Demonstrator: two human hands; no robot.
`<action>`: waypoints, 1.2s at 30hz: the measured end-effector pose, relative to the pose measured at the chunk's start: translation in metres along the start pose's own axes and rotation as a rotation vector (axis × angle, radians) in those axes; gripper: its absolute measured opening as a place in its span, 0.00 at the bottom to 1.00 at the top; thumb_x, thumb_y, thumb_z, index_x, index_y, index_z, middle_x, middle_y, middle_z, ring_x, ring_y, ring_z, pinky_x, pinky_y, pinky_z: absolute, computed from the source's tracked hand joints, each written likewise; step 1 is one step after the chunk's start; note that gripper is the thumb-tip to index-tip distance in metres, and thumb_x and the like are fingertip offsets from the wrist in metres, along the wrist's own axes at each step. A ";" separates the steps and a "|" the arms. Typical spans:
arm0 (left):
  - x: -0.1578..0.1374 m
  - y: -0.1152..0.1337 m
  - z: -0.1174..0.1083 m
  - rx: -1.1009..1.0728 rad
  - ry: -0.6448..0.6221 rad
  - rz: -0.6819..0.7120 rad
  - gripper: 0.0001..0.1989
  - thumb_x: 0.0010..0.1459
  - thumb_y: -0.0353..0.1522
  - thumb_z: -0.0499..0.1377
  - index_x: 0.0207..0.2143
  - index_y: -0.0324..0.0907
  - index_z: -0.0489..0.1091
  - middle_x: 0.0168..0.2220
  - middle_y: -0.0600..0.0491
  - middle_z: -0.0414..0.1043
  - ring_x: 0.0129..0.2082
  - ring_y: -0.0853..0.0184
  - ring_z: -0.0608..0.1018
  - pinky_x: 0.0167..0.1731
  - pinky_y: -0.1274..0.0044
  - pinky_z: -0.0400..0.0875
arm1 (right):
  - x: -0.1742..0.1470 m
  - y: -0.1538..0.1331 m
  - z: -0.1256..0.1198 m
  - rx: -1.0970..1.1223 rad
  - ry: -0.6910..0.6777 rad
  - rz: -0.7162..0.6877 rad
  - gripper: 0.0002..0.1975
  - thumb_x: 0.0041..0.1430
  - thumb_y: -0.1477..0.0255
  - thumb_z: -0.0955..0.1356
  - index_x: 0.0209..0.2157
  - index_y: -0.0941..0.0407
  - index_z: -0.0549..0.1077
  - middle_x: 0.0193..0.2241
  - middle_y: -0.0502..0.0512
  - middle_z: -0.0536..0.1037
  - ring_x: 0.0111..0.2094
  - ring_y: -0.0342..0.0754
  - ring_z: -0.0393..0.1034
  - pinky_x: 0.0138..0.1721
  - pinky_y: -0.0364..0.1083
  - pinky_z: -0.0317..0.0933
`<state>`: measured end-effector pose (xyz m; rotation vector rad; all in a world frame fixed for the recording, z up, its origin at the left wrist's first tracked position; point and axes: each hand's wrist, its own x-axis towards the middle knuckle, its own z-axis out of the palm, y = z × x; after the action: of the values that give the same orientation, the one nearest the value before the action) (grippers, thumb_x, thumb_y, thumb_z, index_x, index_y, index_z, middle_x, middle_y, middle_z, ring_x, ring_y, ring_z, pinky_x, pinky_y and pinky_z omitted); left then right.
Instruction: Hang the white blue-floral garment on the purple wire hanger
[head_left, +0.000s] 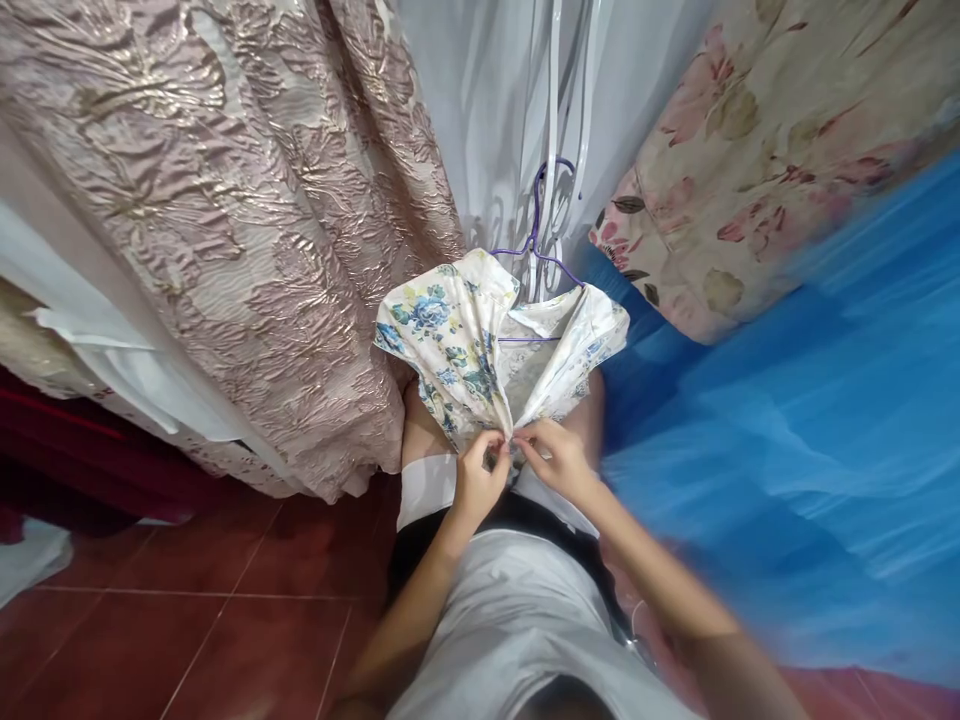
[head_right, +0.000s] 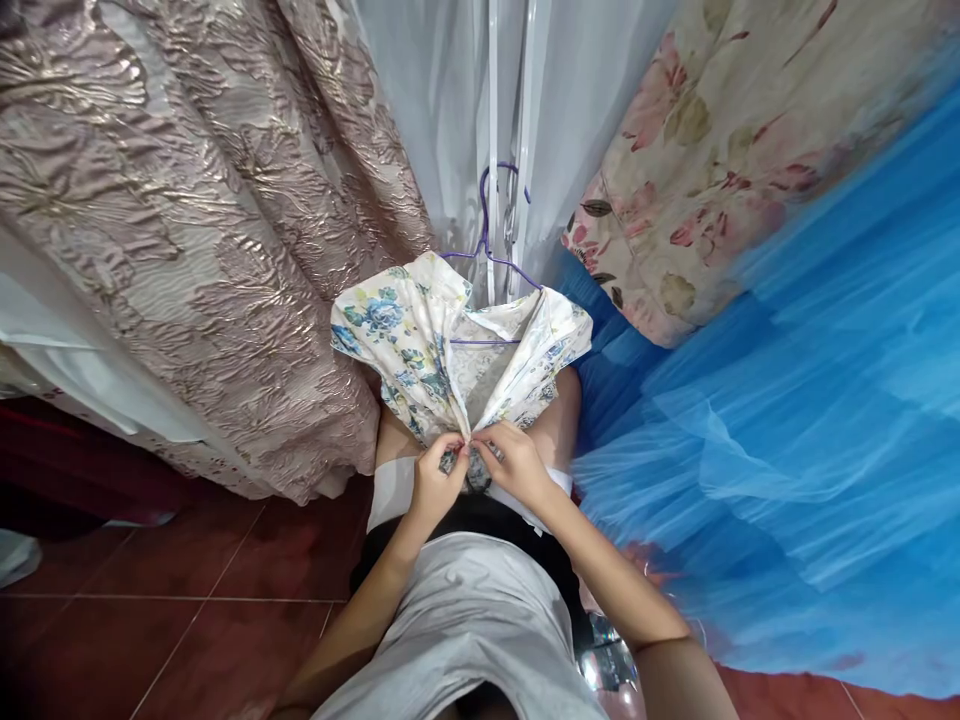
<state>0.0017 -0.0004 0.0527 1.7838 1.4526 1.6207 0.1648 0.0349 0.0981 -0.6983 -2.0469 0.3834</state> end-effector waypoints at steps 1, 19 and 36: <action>0.000 0.001 0.001 -0.004 -0.001 -0.019 0.02 0.63 0.29 0.58 0.37 0.41 0.71 0.32 0.52 0.77 0.33 0.67 0.79 0.38 0.77 0.73 | -0.001 0.004 0.001 0.002 0.021 -0.043 0.04 0.68 0.75 0.67 0.40 0.54 0.75 0.32 0.55 0.80 0.33 0.50 0.74 0.35 0.49 0.68; -0.009 0.031 -0.021 0.017 -0.307 0.123 0.04 0.67 0.28 0.55 0.36 0.42 0.68 0.31 0.53 0.73 0.33 0.68 0.76 0.35 0.78 0.69 | 0.103 0.014 -0.054 -0.341 0.289 -0.169 0.05 0.70 0.71 0.64 0.37 0.53 0.70 0.33 0.56 0.77 0.36 0.52 0.68 0.41 0.52 0.60; 0.154 0.082 -0.050 0.207 -0.068 0.497 0.16 0.71 0.38 0.52 0.56 0.42 0.69 0.56 0.44 0.69 0.42 0.67 0.77 0.39 0.76 0.74 | 0.154 0.023 -0.066 -0.281 0.374 -0.184 0.09 0.73 0.66 0.62 0.39 0.54 0.70 0.35 0.56 0.74 0.37 0.51 0.67 0.42 0.51 0.59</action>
<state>-0.0303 0.0720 0.2159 2.4440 1.2473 1.6472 0.1629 0.1474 0.2240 -0.6823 -1.8009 -0.1380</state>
